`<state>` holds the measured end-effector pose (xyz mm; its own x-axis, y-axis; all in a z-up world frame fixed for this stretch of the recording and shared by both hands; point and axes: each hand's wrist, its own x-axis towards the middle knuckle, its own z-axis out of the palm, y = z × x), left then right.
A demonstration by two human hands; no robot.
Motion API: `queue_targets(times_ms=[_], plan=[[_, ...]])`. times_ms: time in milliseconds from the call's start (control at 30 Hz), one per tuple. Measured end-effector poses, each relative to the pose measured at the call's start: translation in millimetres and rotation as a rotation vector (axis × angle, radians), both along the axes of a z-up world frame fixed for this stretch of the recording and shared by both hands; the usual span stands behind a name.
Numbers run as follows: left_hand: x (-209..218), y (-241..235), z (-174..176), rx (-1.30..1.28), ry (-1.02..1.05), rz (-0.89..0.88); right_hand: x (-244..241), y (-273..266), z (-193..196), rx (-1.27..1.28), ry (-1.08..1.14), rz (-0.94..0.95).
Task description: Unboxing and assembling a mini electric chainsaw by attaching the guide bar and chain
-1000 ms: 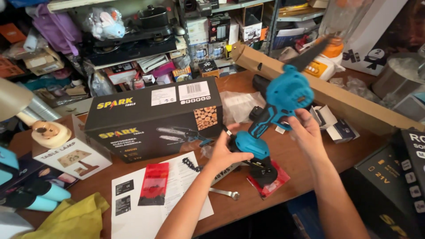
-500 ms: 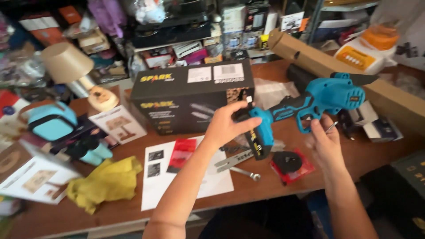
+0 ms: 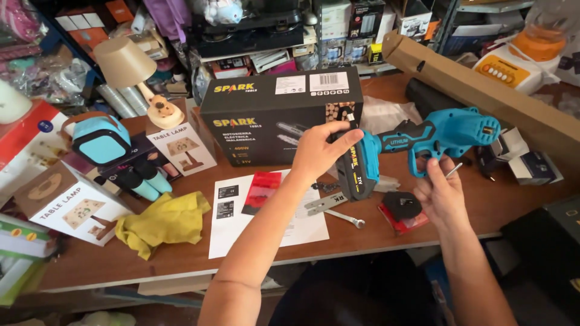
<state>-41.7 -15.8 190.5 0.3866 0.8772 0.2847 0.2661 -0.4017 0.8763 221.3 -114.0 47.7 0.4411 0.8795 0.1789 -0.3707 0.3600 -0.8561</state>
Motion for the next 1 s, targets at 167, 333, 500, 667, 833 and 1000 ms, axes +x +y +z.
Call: queue_targets(times_ms=[167, 333, 500, 667, 833, 1000], plan=[[7, 10, -34, 0.080, 0.064, -0.030, -10, -6, 12, -0.040, 0.049, -0.035], [6, 3, -39, 0.064, 0.007, -0.109, -6, -4, 16, -0.077, 0.109, -0.052], [7, -28, -12, -0.271, -0.309, -0.254, -3, -3, 19, -0.111, 0.138, -0.143], [26, -6, -63, -0.195, -0.340, -0.251, 3, -2, 27, -0.110, 0.078, -0.226], [31, -8, -75, -0.248, -0.602, -0.409, 33, 8, 19, -0.112, 0.024, -0.254], [39, -10, -76, -0.046, -0.464, -0.571, 49, 20, 4, -0.399, 0.230, -0.332]])
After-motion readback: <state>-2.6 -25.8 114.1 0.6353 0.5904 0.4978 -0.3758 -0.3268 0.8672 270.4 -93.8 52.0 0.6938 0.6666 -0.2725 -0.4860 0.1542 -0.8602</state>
